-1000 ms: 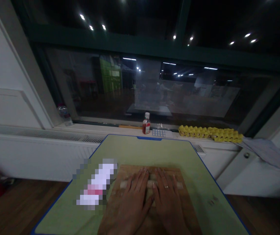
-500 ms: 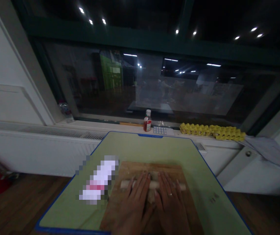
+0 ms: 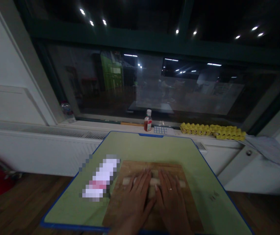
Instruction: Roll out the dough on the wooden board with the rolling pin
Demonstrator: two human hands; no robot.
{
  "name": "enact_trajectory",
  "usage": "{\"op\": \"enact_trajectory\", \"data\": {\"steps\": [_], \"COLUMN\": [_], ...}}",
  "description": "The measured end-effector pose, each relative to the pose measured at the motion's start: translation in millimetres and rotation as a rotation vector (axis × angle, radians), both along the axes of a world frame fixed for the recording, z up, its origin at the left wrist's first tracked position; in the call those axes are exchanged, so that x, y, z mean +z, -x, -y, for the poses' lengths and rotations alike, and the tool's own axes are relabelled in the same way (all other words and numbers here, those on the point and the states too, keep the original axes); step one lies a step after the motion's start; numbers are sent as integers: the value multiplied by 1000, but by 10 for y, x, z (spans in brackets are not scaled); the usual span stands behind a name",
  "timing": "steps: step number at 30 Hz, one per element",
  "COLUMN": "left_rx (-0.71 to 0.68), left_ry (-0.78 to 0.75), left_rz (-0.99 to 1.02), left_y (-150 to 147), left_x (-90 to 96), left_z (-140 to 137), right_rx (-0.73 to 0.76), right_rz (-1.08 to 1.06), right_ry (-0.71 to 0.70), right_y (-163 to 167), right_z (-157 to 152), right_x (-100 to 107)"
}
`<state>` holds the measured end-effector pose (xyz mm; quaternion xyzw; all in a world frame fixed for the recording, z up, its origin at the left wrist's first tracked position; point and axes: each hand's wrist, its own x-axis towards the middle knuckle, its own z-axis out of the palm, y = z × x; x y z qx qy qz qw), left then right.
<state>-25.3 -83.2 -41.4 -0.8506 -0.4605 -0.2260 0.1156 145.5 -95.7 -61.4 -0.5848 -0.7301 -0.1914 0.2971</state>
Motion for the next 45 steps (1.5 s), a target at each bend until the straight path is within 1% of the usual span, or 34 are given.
{"op": "enact_trajectory", "data": {"steps": [1, 3, 5, 8, 12, 15, 18, 22, 25, 27, 30, 32, 34, 37, 39, 41, 43, 45], "left_rx": [-31, -69, -80, -91, -105, -128, -138, -107, -93, -97, -111, -122, -147, -198, -204, -182, -151, -110], "left_ry": [-50, -63, -12, 61, 119, 136, 97, -44, -93, -89, -20, 54, 153, 318, 402, 452, 482, 517], "left_rz": [8, -13, -32, -37, -46, -37, -22, 16, 45, 51, 69, 80, 65, 25, 14, 22, 38, 37], "left_y": [17, 46, 66, 85, 106, 123, 144, 191, 230, 247, 254, 252, 248, 248, 248, 235, 197, 124], "left_x": [-46, -110, -127, -103, -83, -69, -32, 45, 114, 158, 208, 222, 217, 182, 156, 154, 199, 301], "left_z": [40, 120, 193, 264, 287, 295, 304, 291, 262, 234, 167, 98, 20, -73, -99, -98, -82, -63], "right_rx": [-2, 5, 21, 41, 94, 154, 119, 89, 80, 66, 29, -9, -14, 42, 64, 86, 115, 138], "right_rz": [5, 16, 34, 62, 102, 115, 93, 54, -17, -106, -285, -441, -629, -852, -917, -945, -962, -971], "right_ry": [-2, -1, 4, -3, -17, 4, 113, 283, 351, 388, 433, 435, 388, 298, 286, 323, 377, 423], "right_y": [1, -1, -11, -41, -135, -245, -347, -411, -436, -465, -511, -516, -488, -415, -377, -358, -356, -361], "right_z": [51, 145, 217, 273, 269, 240, 207, 178, 181, 187, 177, 145, 96, 27, 10, 17, 36, 48], "right_x": [-11, -26, -30, -23, 3, 29, 46, 72, 120, 164, 212, 214, 192, 155, 153, 170, 191, 202]}}
